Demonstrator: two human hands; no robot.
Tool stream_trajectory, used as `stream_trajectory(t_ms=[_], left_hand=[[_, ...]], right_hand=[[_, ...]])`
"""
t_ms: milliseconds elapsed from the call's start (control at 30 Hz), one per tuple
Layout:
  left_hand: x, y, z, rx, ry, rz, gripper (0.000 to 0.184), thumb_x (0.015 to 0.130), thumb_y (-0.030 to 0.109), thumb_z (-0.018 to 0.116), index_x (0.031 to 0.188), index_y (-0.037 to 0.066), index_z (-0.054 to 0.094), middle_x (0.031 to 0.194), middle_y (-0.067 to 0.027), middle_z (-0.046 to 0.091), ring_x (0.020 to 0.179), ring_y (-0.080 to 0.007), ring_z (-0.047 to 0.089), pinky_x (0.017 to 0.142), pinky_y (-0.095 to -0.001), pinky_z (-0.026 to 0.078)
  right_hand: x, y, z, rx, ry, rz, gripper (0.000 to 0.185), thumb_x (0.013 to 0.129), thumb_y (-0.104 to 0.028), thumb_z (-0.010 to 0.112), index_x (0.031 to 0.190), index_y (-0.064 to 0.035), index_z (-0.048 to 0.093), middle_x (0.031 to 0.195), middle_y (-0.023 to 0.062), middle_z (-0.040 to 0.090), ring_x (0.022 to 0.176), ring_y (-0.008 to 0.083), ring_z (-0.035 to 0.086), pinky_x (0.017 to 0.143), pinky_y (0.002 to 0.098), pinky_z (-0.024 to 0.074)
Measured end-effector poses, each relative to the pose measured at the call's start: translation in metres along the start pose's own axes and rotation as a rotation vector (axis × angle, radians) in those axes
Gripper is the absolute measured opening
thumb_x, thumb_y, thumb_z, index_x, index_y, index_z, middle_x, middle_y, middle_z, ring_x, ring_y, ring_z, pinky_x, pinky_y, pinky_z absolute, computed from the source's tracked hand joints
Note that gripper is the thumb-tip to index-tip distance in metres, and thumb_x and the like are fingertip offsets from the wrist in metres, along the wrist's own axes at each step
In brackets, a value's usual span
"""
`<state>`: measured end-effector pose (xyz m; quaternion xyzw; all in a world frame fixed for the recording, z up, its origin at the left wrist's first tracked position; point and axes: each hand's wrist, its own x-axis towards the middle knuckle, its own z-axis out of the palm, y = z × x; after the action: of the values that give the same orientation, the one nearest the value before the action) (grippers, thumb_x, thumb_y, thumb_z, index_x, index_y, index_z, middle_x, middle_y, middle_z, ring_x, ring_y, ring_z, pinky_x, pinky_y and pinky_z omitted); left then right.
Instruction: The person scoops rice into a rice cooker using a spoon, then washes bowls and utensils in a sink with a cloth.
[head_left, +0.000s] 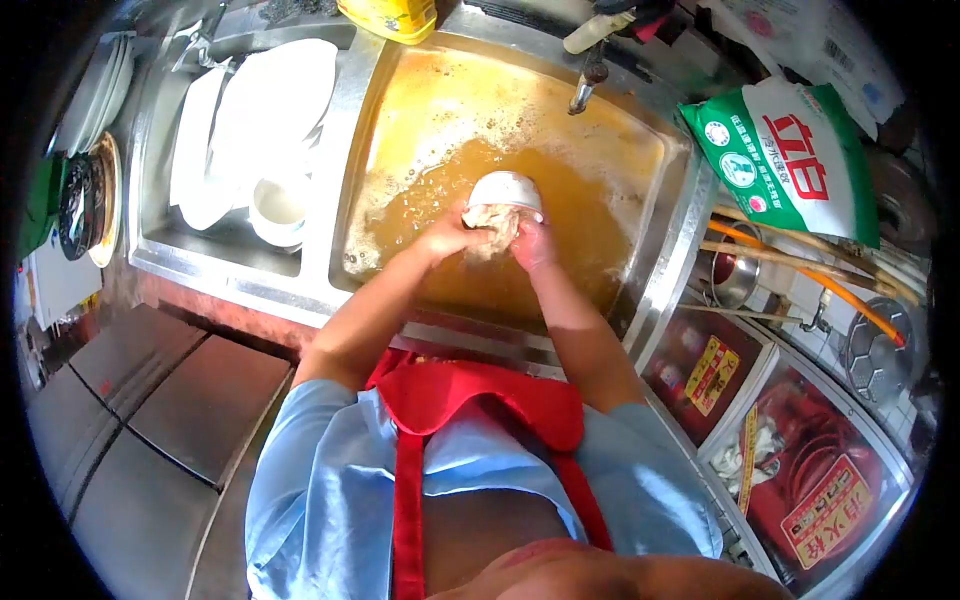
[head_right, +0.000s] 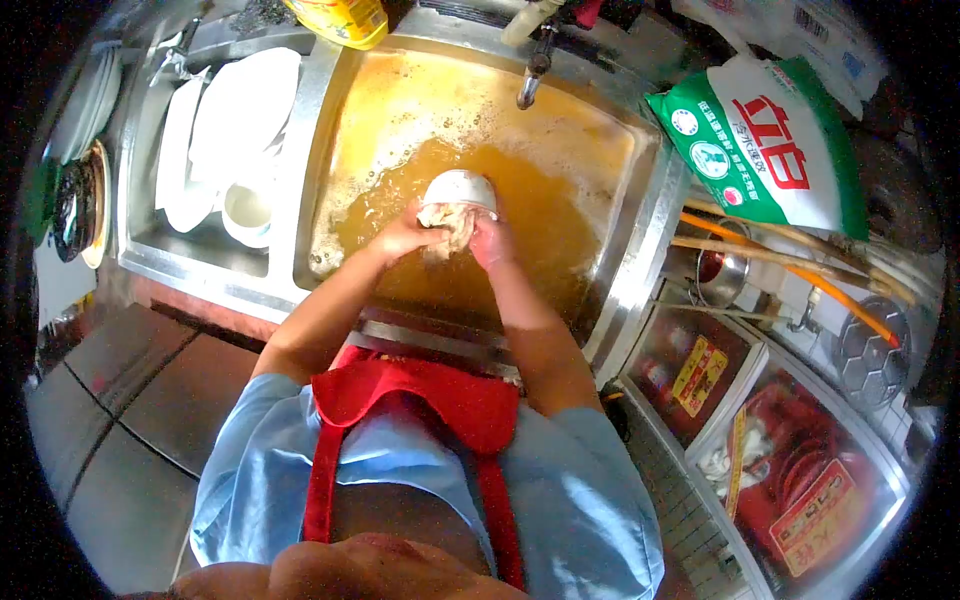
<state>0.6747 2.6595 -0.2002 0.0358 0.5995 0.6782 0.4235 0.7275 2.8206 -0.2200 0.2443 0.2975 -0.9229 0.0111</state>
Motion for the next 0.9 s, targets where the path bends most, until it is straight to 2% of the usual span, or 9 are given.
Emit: stream_trajectory(t_ms=[67,167,300,367,533,667,767,800,900], left_hand=[[-0.005,0.006,-0.006,0.247,0.057,0.315,0.068,0.076,0.020,0.067,0.130,0.000,0.031,0.120,-0.0159,0.050,0.111,-0.0273,0.048,0.094,-0.0355,0.037],[-0.017,0.032,0.001,0.732,0.175,0.378,0.066,0.077,0.021,0.063,0.129,0.000,0.028,0.112,-0.0231,0.052,0.104,-0.0363,0.052,0.089,-0.0383,0.041],[-0.019,0.040,0.007,0.656,0.186,0.136,0.049,0.080,0.014,0.054,0.122,-0.001,0.033,0.110,-0.0283,0.049,0.102,-0.0420,0.048,0.087,-0.0434,0.040],[-0.019,0.037,0.012,0.756,0.255,0.230,0.047,0.079,0.010,0.052,0.122,-0.001,0.033,0.110,-0.0274,0.049,0.100,-0.0417,0.049,0.087,-0.0432,0.041],[-0.011,0.026,0.003,1.000,0.331,0.602,0.047,0.076,0.002,0.049,0.120,0.001,0.036,0.114,-0.0247,0.047,0.095,-0.0418,0.051,0.083,-0.0441,0.043],[-0.008,0.033,-0.005,0.931,0.477,0.448,0.049,0.073,0.000,0.054,0.119,0.005,0.037,0.113,-0.0269,0.046,0.094,-0.0410,0.053,0.076,-0.0451,0.047],[-0.007,0.034,-0.012,0.669,0.581,0.185,0.046,0.075,-0.001,0.053,0.118,0.002,0.036,0.103,-0.0255,0.053,0.081,-0.0416,0.058,0.068,-0.0429,0.049],[-0.014,0.050,-0.004,0.338,0.560,-0.021,0.042,0.079,-0.001,0.051,0.118,-0.001,0.035,0.094,-0.0216,0.059,0.068,-0.0356,0.062,0.055,-0.0357,0.052],[-0.012,0.021,-0.004,-0.394,0.508,-0.267,0.037,0.081,0.001,0.049,0.115,-0.004,0.037,0.091,-0.0210,0.060,0.062,-0.0219,0.064,0.042,-0.0248,0.052]], right_hand=[[0.002,-0.011,-0.002,-0.117,-0.061,0.000,0.062,0.074,0.001,0.056,0.131,-0.0119,0.035,0.122,0.0066,0.047,0.113,0.0213,0.045,0.095,0.0340,0.0381],[0.002,-0.023,0.007,-0.466,-0.047,0.004,0.059,0.075,-0.003,0.059,0.129,-0.0127,0.039,0.120,0.0048,0.049,0.111,0.0193,0.047,0.094,0.0327,0.0388],[0.002,-0.013,0.016,-0.115,0.060,0.198,0.049,0.078,-0.009,0.060,0.125,-0.0115,0.044,0.118,0.0031,0.052,0.108,0.0181,0.049,0.093,0.0317,0.0391],[0.001,0.000,0.005,0.144,0.140,0.419,0.046,0.080,-0.014,0.060,0.123,-0.0105,0.045,0.118,0.0029,0.052,0.107,0.0184,0.050,0.092,0.0321,0.0396],[-0.007,0.004,0.006,-0.425,-0.013,0.545,0.046,0.079,-0.023,0.064,0.119,-0.0069,0.047,0.116,0.0060,0.053,0.104,0.0176,0.051,0.089,0.0337,0.0418],[-0.003,0.010,-0.014,-0.841,0.167,0.593,0.050,0.078,-0.024,0.067,0.119,-0.0042,0.046,0.114,0.0073,0.053,0.102,0.0171,0.050,0.088,0.0334,0.0420],[-0.021,-0.004,-0.006,-0.653,0.331,0.324,0.052,0.081,-0.033,0.061,0.121,-0.0044,0.044,0.115,0.0127,0.053,0.104,0.0229,0.051,0.089,0.0362,0.0416],[-0.024,-0.007,-0.008,-0.462,0.331,0.321,0.050,0.082,-0.032,0.059,0.121,-0.0038,0.044,0.116,0.0128,0.052,0.105,0.0231,0.051,0.089,0.0365,0.0412],[-0.040,-0.012,-0.006,-0.061,0.283,0.232,0.046,0.086,-0.030,0.054,0.121,-0.0022,0.044,0.118,0.0126,0.050,0.107,0.0236,0.050,0.091,0.0373,0.0400]])
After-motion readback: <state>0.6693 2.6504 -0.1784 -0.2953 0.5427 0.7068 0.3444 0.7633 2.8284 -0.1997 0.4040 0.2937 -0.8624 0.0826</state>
